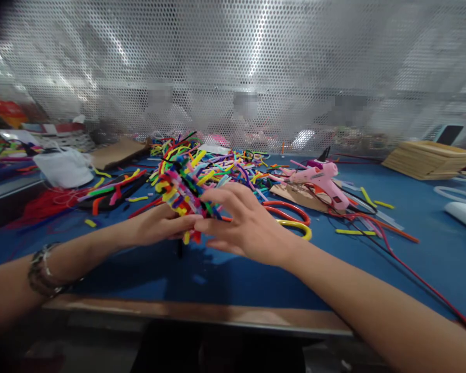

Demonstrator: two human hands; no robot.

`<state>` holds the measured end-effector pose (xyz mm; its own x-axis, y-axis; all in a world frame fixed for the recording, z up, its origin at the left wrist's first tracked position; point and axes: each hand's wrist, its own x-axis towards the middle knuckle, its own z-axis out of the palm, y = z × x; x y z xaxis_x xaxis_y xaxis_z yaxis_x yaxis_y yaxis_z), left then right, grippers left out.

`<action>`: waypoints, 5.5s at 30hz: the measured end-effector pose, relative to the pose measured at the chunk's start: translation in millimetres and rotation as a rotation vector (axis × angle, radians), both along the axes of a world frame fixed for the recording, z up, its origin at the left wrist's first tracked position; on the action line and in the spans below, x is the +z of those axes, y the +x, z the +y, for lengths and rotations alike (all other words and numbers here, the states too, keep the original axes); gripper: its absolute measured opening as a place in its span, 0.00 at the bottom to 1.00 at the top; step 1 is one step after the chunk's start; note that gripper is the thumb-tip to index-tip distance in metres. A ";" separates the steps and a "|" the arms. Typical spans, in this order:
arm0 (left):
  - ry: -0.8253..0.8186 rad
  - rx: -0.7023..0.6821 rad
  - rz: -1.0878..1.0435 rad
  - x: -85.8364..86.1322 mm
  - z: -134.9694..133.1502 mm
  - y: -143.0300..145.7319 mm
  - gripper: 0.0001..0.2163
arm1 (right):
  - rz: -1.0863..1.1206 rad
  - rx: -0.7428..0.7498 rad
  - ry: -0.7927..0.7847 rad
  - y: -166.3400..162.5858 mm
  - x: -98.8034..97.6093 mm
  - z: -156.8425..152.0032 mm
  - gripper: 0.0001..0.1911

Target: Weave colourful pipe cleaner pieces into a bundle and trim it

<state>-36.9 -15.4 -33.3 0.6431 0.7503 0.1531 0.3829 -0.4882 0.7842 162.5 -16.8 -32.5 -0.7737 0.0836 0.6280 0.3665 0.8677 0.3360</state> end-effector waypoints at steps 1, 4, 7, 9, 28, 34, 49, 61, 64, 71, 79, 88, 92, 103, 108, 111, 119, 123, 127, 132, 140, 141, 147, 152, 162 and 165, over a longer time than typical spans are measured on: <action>-0.031 -0.052 0.015 0.3 -0.6 0.3 0.17 | -0.024 0.038 0.007 -1.8 -0.2 -1.3 0.07; -0.110 -0.160 -0.009 1.1 -1.7 1.6 0.17 | -0.033 0.105 0.026 -5.6 0.3 -4.6 0.05; -0.159 -0.146 -0.066 1.3 -1.6 2.8 0.16 | -0.021 0.081 0.075 -5.5 2.0 -7.3 0.10; -0.220 -0.165 -0.104 1.5 -1.8 3.5 0.15 | 0.011 0.034 0.141 -4.1 2.6 -8.2 0.11; -0.352 -0.201 -0.216 0.6 -5.6 7.4 0.14 | -0.038 0.076 0.261 -3.1 12.3 -17.0 0.09; -0.396 -0.119 -0.243 -5.9 -2.1 11.8 0.14 | -0.124 0.077 0.432 -5.6 13.8 -20.8 0.07; -0.393 0.072 -0.442 -7.5 -7.5 16.3 0.10 | -0.031 -0.130 0.445 -7.9 3.6 -18.5 0.06; -0.095 0.140 -0.213 -6.6 -5.2 13.0 0.14 | 0.146 -0.146 -0.173 -8.9 -2.5 -10.6 0.07; -0.112 0.160 -0.175 -7.8 -4.8 12.8 0.15 | 0.089 -0.105 -0.188 -6.0 -2.6 -8.2 0.05; -0.091 0.180 -0.089 -11.9 -0.9 10.4 0.18 | 0.020 -0.109 -0.403 -1.7 4.3 -8.0 0.06; 0.097 0.105 -0.031 -12.6 -4.6 13.8 0.13 | 0.054 -0.302 -0.668 -9.2 8.5 -16.9 0.04; 0.135 0.043 -0.093 -10.8 -6.9 14.5 0.11 | 0.123 -0.326 -0.648 -12.2 3.6 -20.1 0.06; 0.037 0.043 -0.109 -11.4 -6.2 14.7 0.11 | 0.118 -0.308 -0.573 -11.9 3.0 -19.7 0.06; -0.050 0.062 -0.174 -4.9 -6.8 12.7 0.13 | 0.041 -0.085 -0.580 -1.6 16.9 -6.2 0.01; 0.029 0.021 -0.130 -4.6 -8.0 13.3 0.12 | 0.120 -0.152 -0.651 -5.2 11.7 -9.4 0.03; 0.116 -0.016 -0.098 -4.3 -9.7 12.1 0.12 | 0.150 -0.164 -0.711 -6.7 10.4 -10.8 0.06; 0.109 -0.011 -0.095 -2.0 -11.3 10.6 0.14 | 0.151 -0.183 -0.553 -5.0 13.4 -12.2 0.10; -0.045 0.124 -0.184 -2.7 -8.3 13.8 0.15 | 0.116 -0.158 -0.108 -3.4 9.2 -13.7 0.08; -0.211 0.159 -0.361 -5.2 -5.5 16.7 0.08 | 0.053 -0.191 0.158 -4.3 0.8 -17.1 0.04; -0.249 0.299 -0.384 -5.6 -5.6 15.6 0.11 | 0.031 -0.244 0.251 -6.7 -2.2 -20.6 0.10; -0.283 0.168 -0.455 -5.6 -7.1 16.9 0.09 | 0.132 -0.249 0.056 -11.0 2.6 -18.5 0.03; -0.291 0.152 -0.464 -5.7 -7.7 17.3 0.09 | 0.135 -0.243 0.038 -11.0 2.9 -18.8 0.02; -0.345 0.193 -0.515 -9.3 -7.6 17.7 0.12 | 0.086 -0.142 0.191 -11.2 3.0 -17.2 0.02; -0.408 0.201 -0.558 -11.0 -6.2 17.7 0.14 | 0.136 -0.073 0.071 -12.8 1.3 -14.7 0.02; -0.226 0.063 -0.527 -9.6 -6.6 15.8 0.09 | 0.254 -0.103 -0.290 -16.3 4.1 -14.7 0.03; -0.212 0.038 -0.541 -9.1 -7.4 16.4 0.08 | 0.269 -0.092 -0.379 -16.0 5.2 -15.4 0.03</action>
<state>-20.5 -22.8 -42.4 0.4874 0.8214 0.2960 -0.0852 -0.2927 0.9524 146.5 -32.2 -27.3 -0.5662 0.4066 0.7170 0.4783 0.8705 -0.1159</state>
